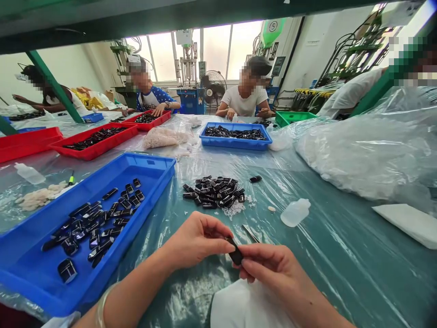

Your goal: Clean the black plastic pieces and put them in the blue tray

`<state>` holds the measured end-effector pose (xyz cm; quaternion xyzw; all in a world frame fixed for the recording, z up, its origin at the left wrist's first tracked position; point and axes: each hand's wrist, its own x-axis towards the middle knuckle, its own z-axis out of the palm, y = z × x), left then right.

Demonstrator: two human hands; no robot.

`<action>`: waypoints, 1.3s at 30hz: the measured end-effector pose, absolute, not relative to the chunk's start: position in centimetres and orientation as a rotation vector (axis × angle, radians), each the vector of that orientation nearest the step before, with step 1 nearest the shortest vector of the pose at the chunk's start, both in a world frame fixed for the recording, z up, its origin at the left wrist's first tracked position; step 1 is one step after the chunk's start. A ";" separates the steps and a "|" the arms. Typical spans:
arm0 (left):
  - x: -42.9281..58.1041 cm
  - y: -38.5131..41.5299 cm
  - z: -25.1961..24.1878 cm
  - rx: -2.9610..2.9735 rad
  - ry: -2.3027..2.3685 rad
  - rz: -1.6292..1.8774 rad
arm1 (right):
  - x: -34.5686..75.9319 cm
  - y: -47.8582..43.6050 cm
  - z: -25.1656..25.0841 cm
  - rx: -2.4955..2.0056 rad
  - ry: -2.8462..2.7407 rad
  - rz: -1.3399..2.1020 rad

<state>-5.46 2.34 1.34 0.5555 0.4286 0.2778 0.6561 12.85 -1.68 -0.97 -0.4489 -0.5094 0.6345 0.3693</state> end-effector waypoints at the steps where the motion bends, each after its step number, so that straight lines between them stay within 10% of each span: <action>1: -5.4 2.4 1.2 1.178 0.965 0.655 | 12.6 -1.7 -1.1 -1.156 -1.230 1.691; 39: -3.9 1.1 -0.9 1.339 0.894 0.690 | 12.1 -1.7 -1.0 -1.279 -1.160 1.686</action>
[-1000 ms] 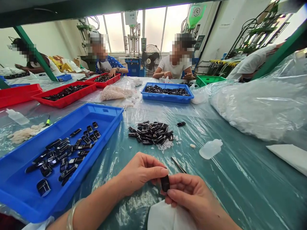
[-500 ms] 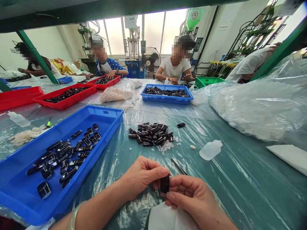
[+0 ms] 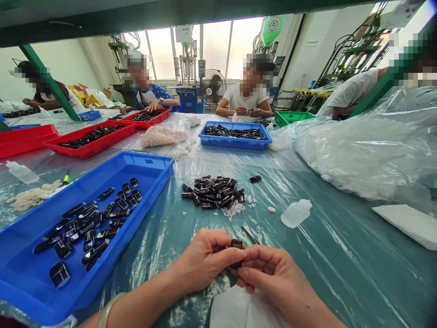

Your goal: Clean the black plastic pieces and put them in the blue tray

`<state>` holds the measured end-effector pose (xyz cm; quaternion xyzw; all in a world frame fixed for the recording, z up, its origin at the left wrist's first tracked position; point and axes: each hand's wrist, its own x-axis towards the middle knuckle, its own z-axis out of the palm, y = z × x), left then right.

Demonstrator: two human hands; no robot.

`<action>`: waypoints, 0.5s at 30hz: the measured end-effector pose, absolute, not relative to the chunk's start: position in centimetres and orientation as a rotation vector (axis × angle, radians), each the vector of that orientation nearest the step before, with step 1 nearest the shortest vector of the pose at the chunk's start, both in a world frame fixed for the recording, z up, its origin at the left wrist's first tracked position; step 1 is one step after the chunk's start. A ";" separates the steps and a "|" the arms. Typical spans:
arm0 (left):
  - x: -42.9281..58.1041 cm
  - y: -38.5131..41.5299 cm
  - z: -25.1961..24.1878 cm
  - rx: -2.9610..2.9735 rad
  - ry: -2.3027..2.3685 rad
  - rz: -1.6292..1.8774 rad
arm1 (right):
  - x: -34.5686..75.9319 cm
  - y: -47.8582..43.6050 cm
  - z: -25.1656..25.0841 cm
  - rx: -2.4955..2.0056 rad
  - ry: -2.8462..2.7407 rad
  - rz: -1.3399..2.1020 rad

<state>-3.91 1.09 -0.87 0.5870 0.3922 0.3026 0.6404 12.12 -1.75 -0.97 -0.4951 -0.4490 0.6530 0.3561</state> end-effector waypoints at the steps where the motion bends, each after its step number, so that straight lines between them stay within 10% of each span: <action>1: -3.9 1.1 -0.8 1.330 0.903 0.695 | 12.5 -1.6 -0.8 -1.306 -1.233 1.615; 8: -3.7 1.2 -0.6 1.065 0.932 0.675 | 18.1 1.2 1.1 -1.456 -1.262 0.172; 15: -3.7 1.1 -0.7 0.957 0.900 0.644 | 22.3 4.7 -1.9 -1.787 -1.263 0.518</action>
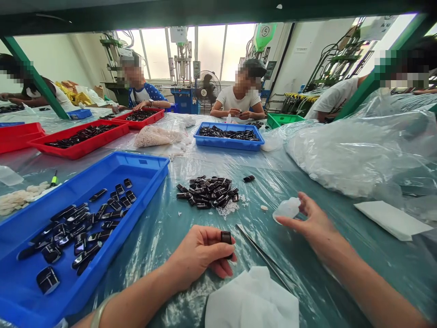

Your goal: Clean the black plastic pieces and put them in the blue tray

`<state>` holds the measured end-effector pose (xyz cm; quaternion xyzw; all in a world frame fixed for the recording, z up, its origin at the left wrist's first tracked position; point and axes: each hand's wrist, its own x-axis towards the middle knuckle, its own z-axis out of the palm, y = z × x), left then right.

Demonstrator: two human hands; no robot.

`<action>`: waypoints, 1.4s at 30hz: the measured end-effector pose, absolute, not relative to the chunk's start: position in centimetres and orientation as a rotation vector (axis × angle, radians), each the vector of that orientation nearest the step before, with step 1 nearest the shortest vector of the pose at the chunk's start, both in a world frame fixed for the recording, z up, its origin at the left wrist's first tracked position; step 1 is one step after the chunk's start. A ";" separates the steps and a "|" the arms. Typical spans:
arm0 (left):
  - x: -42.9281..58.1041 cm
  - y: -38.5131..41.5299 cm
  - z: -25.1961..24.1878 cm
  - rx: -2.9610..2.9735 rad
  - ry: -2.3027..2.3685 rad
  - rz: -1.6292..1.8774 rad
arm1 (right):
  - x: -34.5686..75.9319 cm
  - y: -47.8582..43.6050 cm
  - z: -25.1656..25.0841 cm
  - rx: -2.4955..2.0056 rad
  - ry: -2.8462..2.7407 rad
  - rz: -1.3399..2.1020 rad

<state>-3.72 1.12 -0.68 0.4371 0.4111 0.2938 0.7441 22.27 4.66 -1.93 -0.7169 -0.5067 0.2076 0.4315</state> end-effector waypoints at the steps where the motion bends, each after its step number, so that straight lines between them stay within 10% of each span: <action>1: -3.7 1.1 -0.7 0.949 0.899 0.642 | 22.5 4.9 -2.5 -1.778 -1.309 0.565; 21: -3.4 0.0 -1.1 0.924 0.719 0.373 | 17.0 -0.4 1.0 -1.030 -2.220 -0.381; 42: -3.6 0.2 -1.2 0.952 0.699 0.304 | 15.8 -1.5 1.2 -1.009 -2.212 -0.442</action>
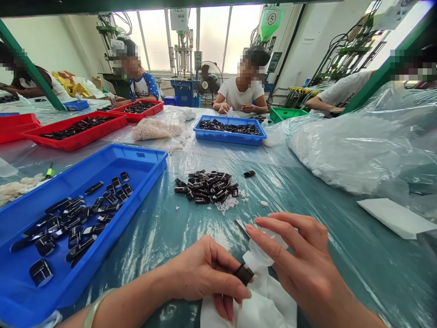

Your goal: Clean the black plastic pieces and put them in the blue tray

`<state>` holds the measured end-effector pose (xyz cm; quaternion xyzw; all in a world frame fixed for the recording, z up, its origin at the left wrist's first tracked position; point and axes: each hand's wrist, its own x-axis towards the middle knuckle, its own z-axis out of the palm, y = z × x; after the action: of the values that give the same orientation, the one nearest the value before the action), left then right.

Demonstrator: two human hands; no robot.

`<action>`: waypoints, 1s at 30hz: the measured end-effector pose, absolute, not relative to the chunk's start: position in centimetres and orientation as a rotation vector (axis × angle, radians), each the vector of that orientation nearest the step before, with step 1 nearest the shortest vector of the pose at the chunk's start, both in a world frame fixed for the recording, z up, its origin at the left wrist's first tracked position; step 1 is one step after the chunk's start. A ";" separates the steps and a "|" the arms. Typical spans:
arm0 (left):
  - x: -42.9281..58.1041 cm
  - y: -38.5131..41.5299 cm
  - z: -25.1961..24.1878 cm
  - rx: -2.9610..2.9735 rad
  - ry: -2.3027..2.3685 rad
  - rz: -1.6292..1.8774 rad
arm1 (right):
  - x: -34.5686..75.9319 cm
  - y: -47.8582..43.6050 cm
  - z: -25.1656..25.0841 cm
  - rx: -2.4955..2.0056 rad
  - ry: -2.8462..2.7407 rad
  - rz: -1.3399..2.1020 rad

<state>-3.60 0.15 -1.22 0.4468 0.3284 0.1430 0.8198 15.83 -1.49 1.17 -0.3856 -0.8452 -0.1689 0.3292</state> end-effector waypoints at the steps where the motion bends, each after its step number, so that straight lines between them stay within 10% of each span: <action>1: -3.6 0.1 -1.2 0.953 0.701 0.305 | 15.9 -1.5 1.2 -1.004 -2.215 -0.442; 30: -3.7 0.0 -1.2 0.969 0.723 0.280 | 16.4 -1.0 0.9 -0.933 -2.215 -0.348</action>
<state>-3.75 0.03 -1.17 0.4539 0.3387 0.1310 0.8137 16.38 -1.03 0.93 -0.3602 -0.8546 -0.1344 0.3490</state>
